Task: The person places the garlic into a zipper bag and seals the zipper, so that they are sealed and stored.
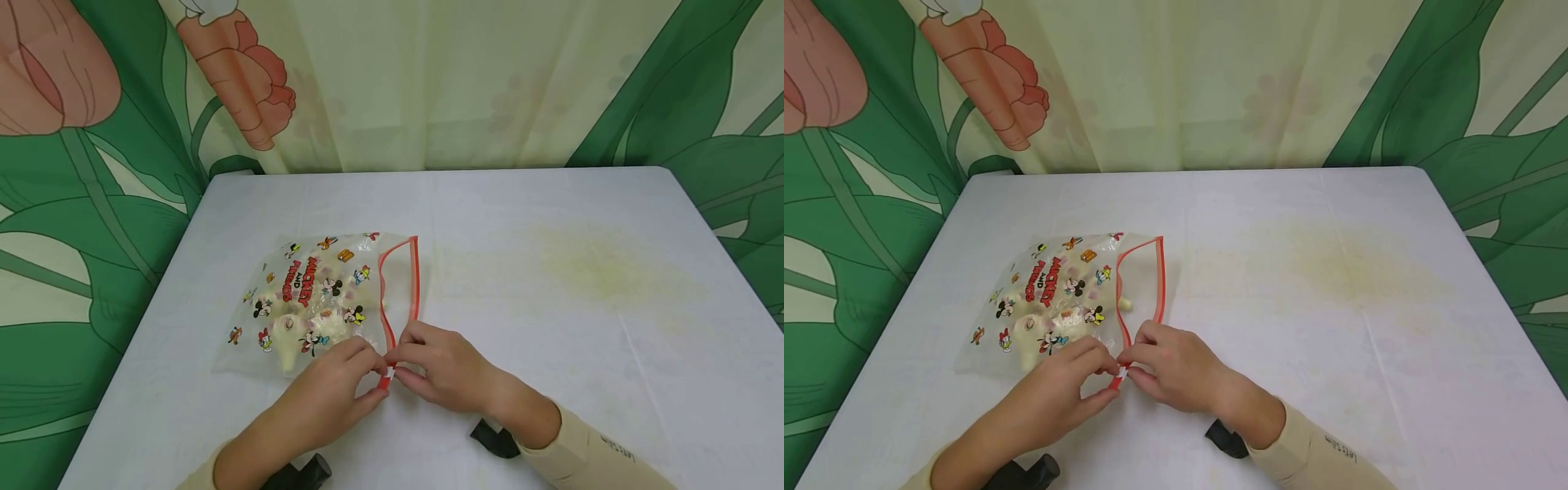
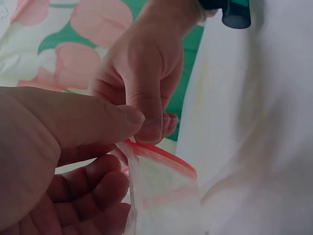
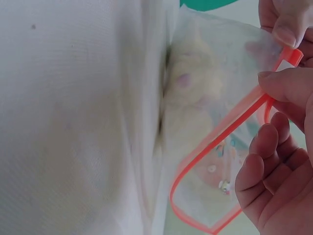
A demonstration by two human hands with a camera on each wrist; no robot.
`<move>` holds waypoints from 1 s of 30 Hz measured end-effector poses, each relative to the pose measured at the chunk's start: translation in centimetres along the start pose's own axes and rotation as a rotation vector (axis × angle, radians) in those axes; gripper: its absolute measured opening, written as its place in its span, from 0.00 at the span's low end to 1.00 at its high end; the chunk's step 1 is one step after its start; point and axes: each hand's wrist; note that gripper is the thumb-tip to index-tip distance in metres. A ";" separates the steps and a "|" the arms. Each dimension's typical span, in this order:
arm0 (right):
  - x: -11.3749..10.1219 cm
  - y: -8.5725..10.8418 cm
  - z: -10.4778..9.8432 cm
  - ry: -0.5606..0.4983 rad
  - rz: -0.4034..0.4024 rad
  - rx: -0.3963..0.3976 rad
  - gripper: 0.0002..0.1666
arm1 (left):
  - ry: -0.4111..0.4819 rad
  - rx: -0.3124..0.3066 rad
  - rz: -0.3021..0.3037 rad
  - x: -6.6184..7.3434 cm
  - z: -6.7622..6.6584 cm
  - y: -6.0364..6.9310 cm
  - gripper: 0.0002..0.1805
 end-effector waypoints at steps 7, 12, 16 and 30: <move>-0.2 -0.1 0.0 -0.016 -0.010 -0.003 0.10 | 0.039 -0.004 -0.028 0.0 -0.2 0.0 0.11; -0.4 -0.3 0.1 -0.035 -0.019 0.003 0.12 | 0.082 0.020 -0.029 -0.1 -0.3 0.0 0.09; -0.5 -0.7 0.1 -0.047 -0.059 0.028 0.13 | 0.085 0.047 -0.026 -0.3 -0.3 0.1 0.08; -0.1 -0.9 0.2 0.029 -0.124 0.064 0.04 | 0.028 0.182 0.048 -0.9 0.8 0.9 0.10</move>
Point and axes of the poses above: each hand's wrist, its own y-axis away from the middle knuckle, its own z-axis out of the palm, x = y × z, and after that the axes turned 15 degrees about z, right-handed
